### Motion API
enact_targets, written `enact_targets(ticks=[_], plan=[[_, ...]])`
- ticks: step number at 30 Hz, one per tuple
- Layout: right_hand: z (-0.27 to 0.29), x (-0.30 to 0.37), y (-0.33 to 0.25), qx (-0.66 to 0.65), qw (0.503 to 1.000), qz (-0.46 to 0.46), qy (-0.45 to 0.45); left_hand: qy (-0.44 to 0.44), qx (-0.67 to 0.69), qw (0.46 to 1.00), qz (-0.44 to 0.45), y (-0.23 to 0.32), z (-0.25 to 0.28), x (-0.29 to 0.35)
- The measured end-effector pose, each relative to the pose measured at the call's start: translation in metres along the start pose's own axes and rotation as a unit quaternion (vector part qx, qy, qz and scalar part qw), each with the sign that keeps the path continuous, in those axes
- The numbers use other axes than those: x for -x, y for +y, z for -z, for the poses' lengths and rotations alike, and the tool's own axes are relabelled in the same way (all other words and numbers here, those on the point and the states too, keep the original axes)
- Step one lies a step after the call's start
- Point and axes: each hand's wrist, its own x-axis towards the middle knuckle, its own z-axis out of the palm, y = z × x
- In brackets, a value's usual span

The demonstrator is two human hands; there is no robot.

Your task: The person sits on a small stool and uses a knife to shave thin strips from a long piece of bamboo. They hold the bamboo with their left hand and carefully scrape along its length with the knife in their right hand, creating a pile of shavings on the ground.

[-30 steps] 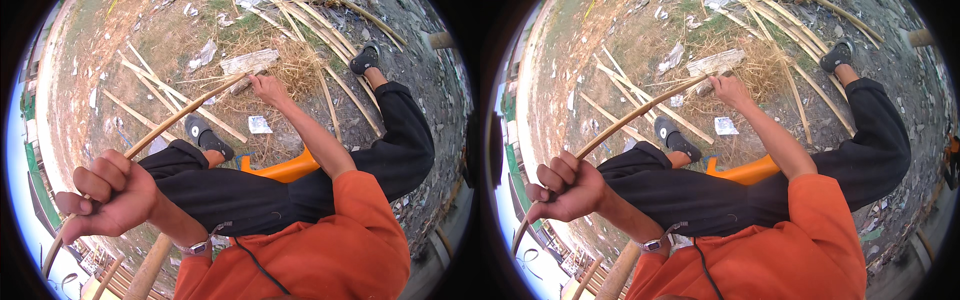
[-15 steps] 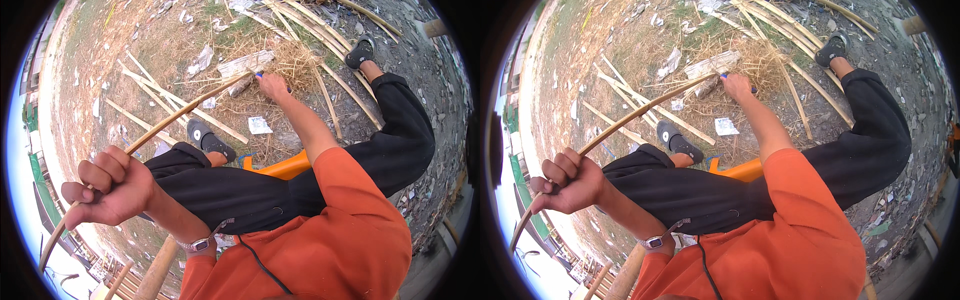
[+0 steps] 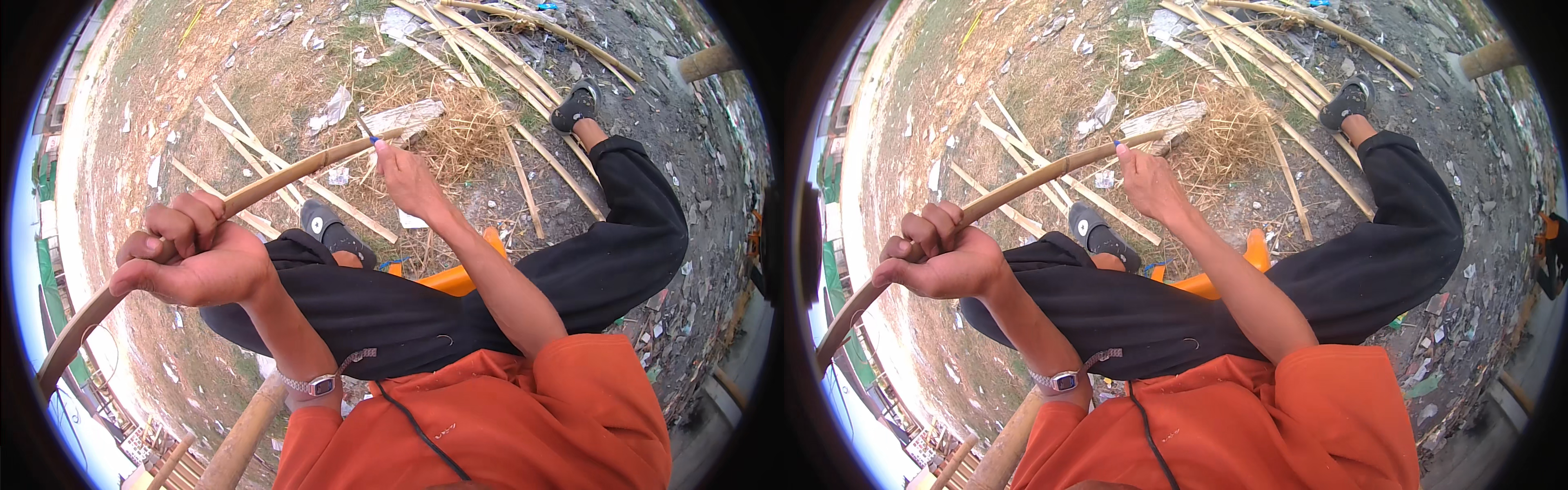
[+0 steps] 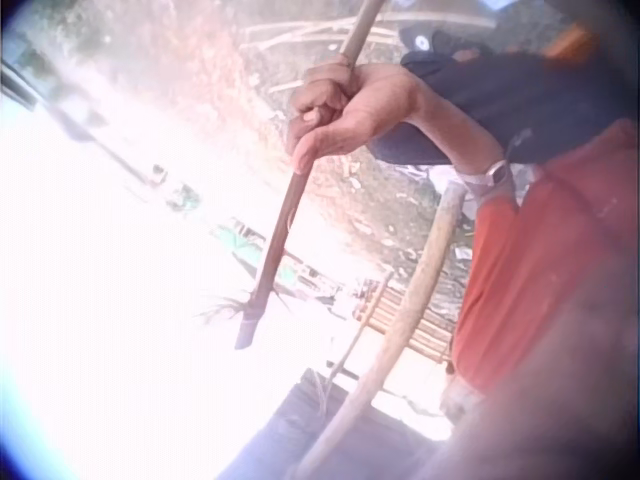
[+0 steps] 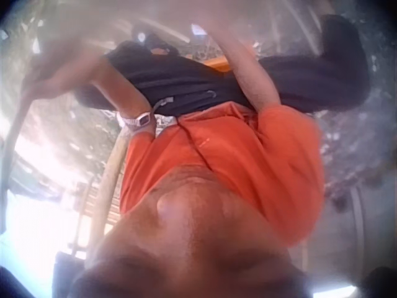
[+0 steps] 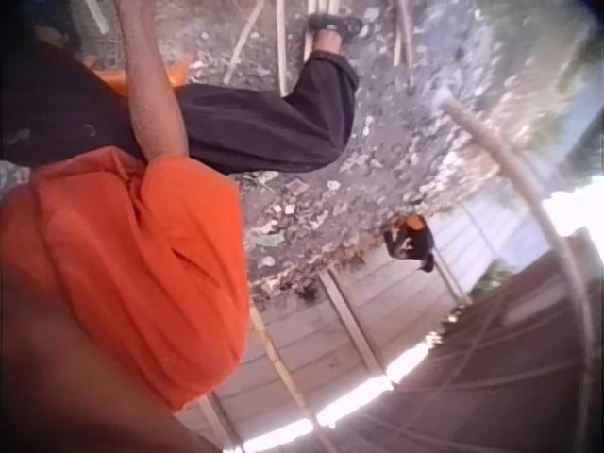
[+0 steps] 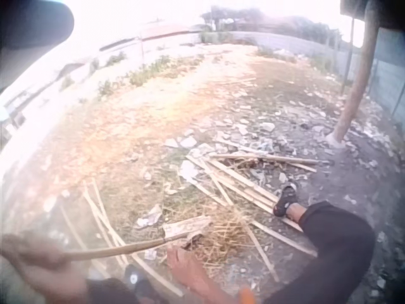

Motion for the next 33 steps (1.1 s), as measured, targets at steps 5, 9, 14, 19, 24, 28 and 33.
enact_targets(ticks=[5,9,14,19,24,28,33], plan=[[-0.015,0.04,-0.041,0.039,0.999,0.018,0.032,-0.003,0.023,1.0,0.001,0.005,0.0,0.007],[-0.023,0.036,-0.031,0.101,0.992,0.026,0.066,-0.004,0.018,1.0,-0.003,0.004,0.005,0.004],[-0.014,0.037,-0.045,0.108,0.993,0.014,0.038,-0.039,0.045,0.998,-0.012,0.002,0.006,0.005],[-0.005,0.024,0.037,0.185,0.972,-0.128,-0.067,-0.087,0.08,0.993,-0.007,0.001,0.002,0.0],[0.008,0.038,-0.018,0.148,0.98,-0.127,-0.045,-0.036,0.029,0.999,-0.002,0.001,0.002,0.002],[0.019,0.042,-0.041,0.101,0.993,-0.05,0.023,-0.045,0.049,0.998,0.014,0.002,0.005,0.001],[0.009,0.038,-0.044,-0.016,0.999,0.008,-0.05,-0.16,0.174,0.97,0.05,0.003,0.011,0.004]])
